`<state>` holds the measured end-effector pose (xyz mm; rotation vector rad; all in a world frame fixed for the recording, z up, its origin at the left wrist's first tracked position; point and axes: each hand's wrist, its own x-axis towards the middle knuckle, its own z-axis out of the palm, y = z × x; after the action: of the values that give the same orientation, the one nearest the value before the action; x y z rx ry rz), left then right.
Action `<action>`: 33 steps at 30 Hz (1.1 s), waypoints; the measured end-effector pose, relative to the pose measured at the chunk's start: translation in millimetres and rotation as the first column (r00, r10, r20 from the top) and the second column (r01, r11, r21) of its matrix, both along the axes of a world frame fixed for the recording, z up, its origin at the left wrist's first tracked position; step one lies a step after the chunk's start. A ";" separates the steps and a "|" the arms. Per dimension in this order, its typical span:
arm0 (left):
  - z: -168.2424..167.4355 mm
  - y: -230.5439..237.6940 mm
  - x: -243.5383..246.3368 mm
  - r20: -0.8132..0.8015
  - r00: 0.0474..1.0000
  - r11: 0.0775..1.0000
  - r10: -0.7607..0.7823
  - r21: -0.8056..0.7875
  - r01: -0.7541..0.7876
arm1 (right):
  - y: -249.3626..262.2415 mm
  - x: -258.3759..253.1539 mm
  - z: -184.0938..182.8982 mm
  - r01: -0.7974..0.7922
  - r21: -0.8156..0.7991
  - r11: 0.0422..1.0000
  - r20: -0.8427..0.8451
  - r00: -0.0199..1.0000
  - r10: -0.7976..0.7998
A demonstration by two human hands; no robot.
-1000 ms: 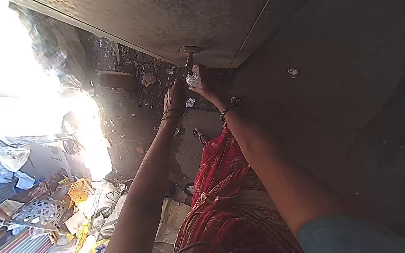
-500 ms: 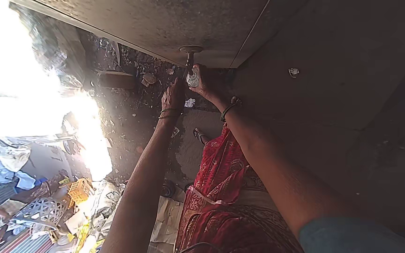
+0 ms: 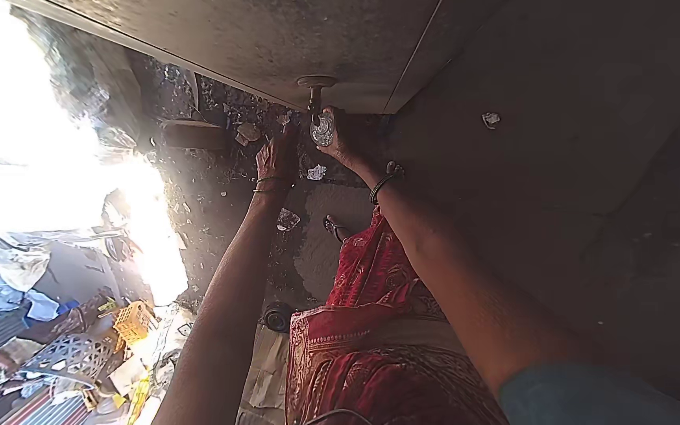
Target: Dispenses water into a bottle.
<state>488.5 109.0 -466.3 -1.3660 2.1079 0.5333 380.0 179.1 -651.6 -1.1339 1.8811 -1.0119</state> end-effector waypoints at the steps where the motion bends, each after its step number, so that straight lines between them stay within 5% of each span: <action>1: 0.6 -4.7 1.7 0.002 1.000 1.000 -0.019 -0.015 0.019 | 0.1 -1.0 2.0 -0.004 0.005 1.000 0.000 1.000 0.004; 14: 5.6 -54.1 -2.4 0.022 0.951 0.938 -0.309 -0.159 0.309 | -3.3 1.3 -7.5 0.017 -0.129 0.991 0.037 0.999 -0.012; 19: 7.1 -62.1 -6.5 0.025 0.949 0.935 -0.315 -0.161 0.315 | -2.4 -0.3 5.6 0.015 -0.034 0.999 0.004 1.000 -0.015; 24: 8.5 -47.7 7.7 -0.166 0.986 0.990 -0.005 -0.142 -0.018 | 4.9 1.6 15.0 -0.001 0.068 0.998 -0.053 0.999 0.004; 28: 4.7 1.9 80.2 -0.349 0.908 0.970 0.231 0.007 -0.244 | 15.1 13.0 5.9 0.006 -0.013 1.000 -0.134 0.991 -0.008; 33: 9.6 98.8 216.1 -0.175 0.898 0.896 0.404 0.273 -0.350 | 49.8 21.9 58.3 -0.065 0.088 0.994 -0.090 0.993 0.073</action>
<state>704.6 207.9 -456.7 -1.6469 1.8694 1.1128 401.9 228.9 -593.3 -1.2051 1.9250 -0.8458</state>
